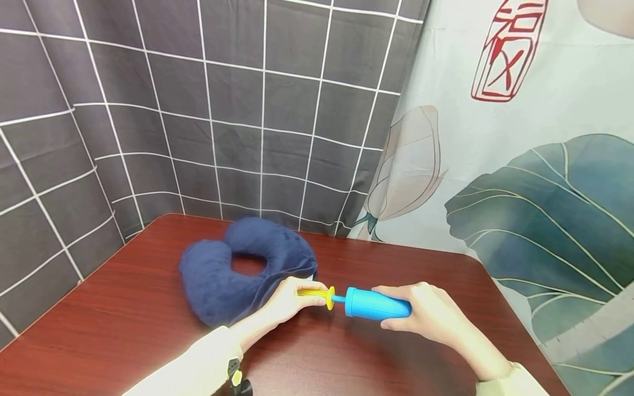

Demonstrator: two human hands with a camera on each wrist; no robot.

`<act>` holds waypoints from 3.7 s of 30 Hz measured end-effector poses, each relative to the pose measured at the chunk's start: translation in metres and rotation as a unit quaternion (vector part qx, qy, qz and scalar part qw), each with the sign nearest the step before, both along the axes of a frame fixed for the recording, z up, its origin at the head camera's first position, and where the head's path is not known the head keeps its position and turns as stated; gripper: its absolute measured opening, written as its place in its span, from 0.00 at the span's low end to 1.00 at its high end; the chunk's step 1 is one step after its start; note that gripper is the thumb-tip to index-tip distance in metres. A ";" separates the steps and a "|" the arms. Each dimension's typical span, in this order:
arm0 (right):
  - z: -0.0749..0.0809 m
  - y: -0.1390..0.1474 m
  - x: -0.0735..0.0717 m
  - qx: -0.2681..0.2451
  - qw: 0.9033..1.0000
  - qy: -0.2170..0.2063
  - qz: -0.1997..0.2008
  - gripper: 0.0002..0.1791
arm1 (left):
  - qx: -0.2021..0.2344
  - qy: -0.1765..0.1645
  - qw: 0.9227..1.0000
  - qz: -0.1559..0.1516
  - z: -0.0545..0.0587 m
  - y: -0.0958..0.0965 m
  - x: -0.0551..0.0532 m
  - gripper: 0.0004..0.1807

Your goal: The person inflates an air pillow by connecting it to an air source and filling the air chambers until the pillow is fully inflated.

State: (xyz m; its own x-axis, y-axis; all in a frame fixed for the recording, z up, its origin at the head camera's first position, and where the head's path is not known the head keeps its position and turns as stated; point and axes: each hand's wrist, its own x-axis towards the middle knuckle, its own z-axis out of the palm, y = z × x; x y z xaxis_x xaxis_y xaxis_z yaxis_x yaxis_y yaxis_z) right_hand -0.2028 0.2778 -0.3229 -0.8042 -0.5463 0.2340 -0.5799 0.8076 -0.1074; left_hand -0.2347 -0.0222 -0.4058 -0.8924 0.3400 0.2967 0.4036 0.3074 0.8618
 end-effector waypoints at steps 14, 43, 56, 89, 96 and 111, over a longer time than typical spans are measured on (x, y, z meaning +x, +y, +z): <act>0.013 0.057 0.019 -0.020 1.000 0.006 0.010 0.34 | 0.001 0.001 1.000 -0.020 0.001 0.000 0.000 0.12; 0.007 0.055 0.018 -0.031 1.000 -0.001 0.001 0.33 | 0.007 -0.006 1.000 -0.001 0.000 -0.003 -0.002 0.12; -0.003 0.017 0.005 -0.033 0.999 -0.021 -0.005 0.32 | 0.009 -0.007 1.000 0.000 0.000 0.000 -0.002 0.11; 0.002 -0.006 0.001 -0.026 0.998 -0.051 -0.009 0.32 | -0.009 0.003 1.000 0.005 0.001 0.003 0.000 0.13; 0.014 0.022 0.007 -0.022 0.999 -0.046 0.002 0.33 | 0.002 0.016 1.000 -0.003 0.000 0.003 -0.003 0.12; 0.017 0.082 0.022 -0.026 0.999 0.025 0.013 0.35 | 0.006 0.007 1.000 -0.013 0.004 0.003 -0.002 0.13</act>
State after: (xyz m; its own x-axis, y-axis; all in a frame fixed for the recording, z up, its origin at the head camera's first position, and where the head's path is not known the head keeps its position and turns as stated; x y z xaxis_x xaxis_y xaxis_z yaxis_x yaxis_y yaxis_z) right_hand -0.1806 0.3601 -0.3063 -0.7768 -0.5521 0.3029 -0.6056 0.7868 -0.1191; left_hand -0.2370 -0.0196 -0.4021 -0.8786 0.3602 0.3137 0.4241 0.2863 0.8592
